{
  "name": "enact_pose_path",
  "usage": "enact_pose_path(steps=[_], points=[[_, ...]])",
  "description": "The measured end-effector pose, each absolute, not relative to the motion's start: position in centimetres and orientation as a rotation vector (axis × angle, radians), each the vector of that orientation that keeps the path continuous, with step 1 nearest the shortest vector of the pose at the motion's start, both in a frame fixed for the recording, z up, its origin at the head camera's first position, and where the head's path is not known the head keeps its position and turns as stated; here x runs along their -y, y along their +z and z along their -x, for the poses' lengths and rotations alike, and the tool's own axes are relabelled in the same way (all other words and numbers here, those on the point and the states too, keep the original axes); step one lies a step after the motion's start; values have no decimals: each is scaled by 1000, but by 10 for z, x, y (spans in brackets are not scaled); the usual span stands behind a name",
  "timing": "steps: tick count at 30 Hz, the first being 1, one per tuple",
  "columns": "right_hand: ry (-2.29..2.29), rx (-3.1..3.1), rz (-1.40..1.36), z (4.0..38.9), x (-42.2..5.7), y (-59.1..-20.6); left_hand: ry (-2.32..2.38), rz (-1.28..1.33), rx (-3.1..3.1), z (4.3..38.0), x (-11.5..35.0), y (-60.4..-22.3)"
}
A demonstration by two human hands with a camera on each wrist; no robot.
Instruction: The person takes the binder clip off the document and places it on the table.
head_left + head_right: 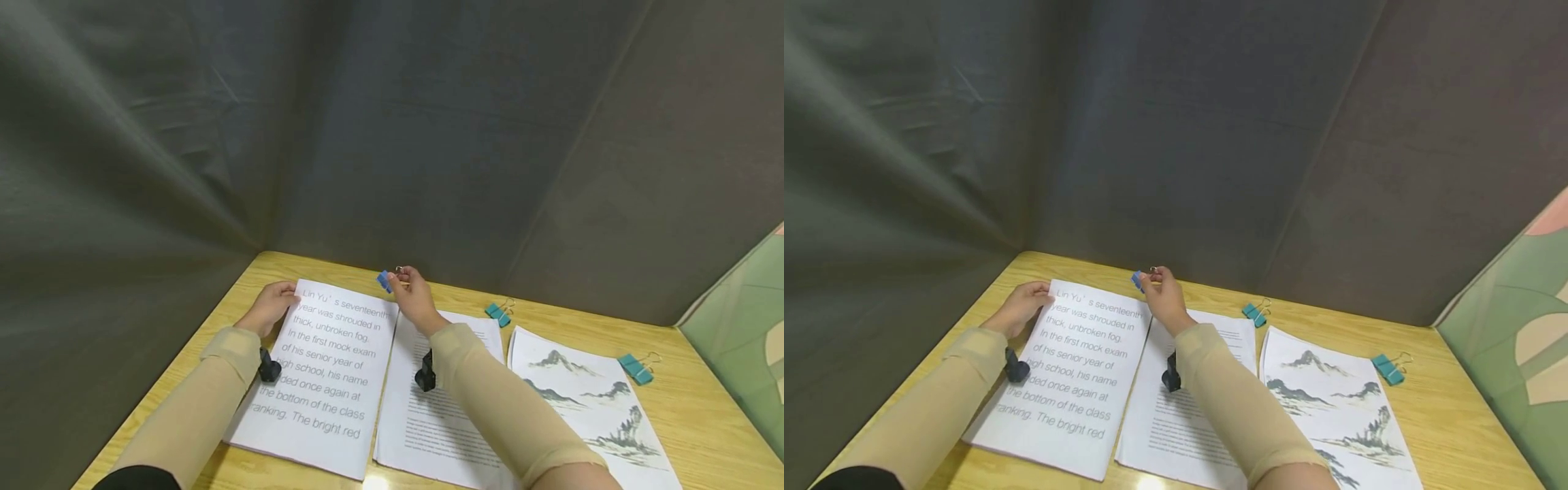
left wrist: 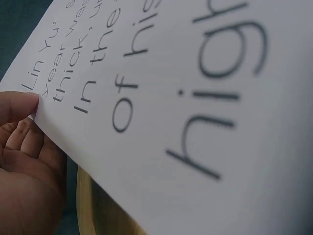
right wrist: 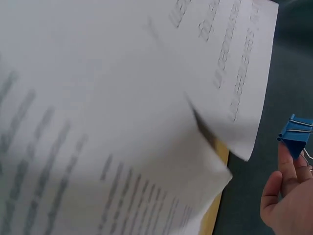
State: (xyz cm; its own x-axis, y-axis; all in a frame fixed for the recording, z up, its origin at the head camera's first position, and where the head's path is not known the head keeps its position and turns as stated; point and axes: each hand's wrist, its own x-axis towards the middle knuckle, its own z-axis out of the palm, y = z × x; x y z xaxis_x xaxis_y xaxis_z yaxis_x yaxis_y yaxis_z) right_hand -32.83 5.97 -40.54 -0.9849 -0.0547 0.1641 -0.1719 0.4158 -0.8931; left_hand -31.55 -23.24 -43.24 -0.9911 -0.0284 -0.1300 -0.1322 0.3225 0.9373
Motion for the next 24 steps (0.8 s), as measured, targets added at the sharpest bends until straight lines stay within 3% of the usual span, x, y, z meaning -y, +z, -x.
enact_pose_path(steps=[10,24], points=[[1643,2578,17,331,-83,-416,1755,213,-2493,312,235,-436],[1578,2685,119,330,-91,-426,1720,232,-2484,311,231,-439]])
